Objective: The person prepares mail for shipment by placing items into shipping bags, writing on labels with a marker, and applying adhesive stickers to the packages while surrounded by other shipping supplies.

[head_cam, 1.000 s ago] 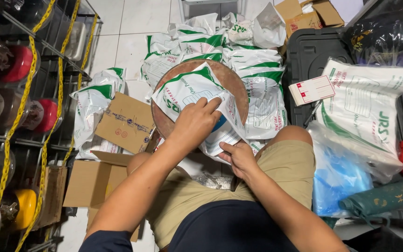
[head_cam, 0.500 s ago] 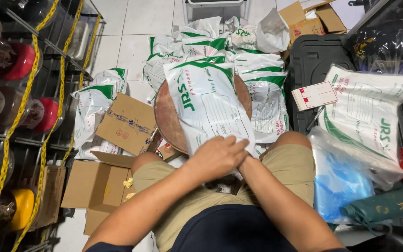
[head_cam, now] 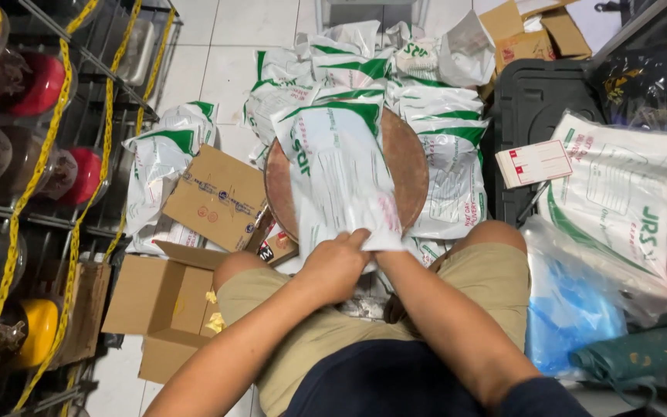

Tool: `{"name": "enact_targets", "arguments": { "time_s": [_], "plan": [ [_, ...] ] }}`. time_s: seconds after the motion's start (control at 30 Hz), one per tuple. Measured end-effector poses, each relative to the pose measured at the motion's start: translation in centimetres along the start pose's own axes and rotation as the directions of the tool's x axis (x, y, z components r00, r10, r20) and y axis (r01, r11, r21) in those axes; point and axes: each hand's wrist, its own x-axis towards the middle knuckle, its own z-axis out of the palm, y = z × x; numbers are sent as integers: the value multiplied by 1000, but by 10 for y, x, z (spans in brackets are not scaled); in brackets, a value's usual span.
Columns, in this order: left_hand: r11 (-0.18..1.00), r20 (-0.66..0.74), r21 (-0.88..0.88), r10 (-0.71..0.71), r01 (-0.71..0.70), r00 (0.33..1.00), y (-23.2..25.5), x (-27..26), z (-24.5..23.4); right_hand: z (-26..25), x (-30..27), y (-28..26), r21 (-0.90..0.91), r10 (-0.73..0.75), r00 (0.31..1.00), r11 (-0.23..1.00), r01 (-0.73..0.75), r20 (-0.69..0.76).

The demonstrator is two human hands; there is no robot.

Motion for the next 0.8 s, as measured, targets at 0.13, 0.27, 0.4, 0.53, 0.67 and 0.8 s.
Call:
{"name": "enact_targets", "arguments": {
  "time_s": [0.13,0.27,0.4,0.53,0.67,0.8],
  "plan": [
    [886,50,-404,-227,228,973,-40,4,26,-8,-32,-19,-164,-11,995,986,27,103],
    [550,-120,-622,-771,557,626,-98,10,45,-49,-124,-84,-46,99,989,994,-95,110],
    [305,35,-647,-904,699,427,-119,13,54,-106,-107,-79,202,194,623,978,-59,-758],
    [272,73,-617,-915,738,398,-96,18,50,-111,-69,-110,150,284,681,956,-251,-674],
    [239,76,-638,-926,732,369,-108,20,89,-93,-18,-60,-201,281,736,847,-492,-616],
    [288,-70,-729,-933,620,352,-157,10,157,-101,-10,-14,-85,207,647,917,-390,-734]
  ]
}}
